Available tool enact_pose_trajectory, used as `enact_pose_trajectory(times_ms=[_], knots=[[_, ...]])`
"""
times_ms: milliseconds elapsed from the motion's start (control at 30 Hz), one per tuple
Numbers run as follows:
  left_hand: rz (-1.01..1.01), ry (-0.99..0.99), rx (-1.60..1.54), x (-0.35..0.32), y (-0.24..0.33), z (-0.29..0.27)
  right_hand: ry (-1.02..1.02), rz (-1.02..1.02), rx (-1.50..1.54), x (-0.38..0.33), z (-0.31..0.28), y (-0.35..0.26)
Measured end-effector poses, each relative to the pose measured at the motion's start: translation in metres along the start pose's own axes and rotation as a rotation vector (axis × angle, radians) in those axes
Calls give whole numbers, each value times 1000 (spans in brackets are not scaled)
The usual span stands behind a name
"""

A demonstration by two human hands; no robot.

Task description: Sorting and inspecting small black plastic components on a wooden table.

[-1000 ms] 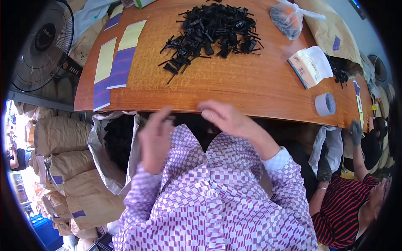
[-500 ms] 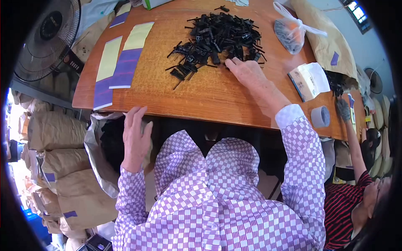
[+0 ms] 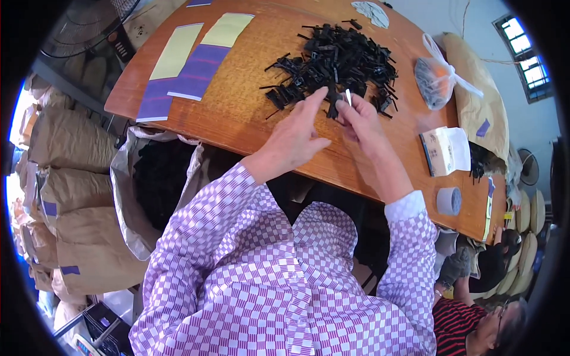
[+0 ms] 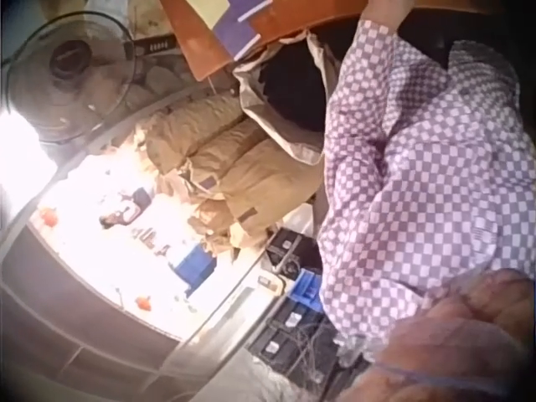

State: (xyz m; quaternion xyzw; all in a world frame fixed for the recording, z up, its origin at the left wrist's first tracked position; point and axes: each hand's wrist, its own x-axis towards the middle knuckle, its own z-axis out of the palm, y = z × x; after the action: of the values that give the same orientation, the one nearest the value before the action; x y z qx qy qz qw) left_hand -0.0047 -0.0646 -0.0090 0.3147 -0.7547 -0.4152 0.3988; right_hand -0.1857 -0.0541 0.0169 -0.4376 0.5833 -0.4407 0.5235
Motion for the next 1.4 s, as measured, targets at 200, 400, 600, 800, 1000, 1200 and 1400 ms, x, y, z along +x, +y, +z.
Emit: enact_pose_trajectory(times_ms=[200,400,600,800,1000,1200,1400], knots=[[-99,-202,-56,-4,6,7,-50,104,168,-32,14,25],[-109,-151,-162,-32,3,25,-44,84,349,-63,19,43],[-290,-172,-384,-49,18,28,23,-150,241,-90,31,62],[-306,-205,-305,-53,34,22,48,-246,-48,-106,30,67],[-312,-270,-162,-54,36,26,-12,-264,-124,-113,27,60],[-116,-177,82,-54,37,26,23,-277,-170,-111,32,58],[124,-13,308,-47,37,20,145,-395,-101,-92,51,68]])
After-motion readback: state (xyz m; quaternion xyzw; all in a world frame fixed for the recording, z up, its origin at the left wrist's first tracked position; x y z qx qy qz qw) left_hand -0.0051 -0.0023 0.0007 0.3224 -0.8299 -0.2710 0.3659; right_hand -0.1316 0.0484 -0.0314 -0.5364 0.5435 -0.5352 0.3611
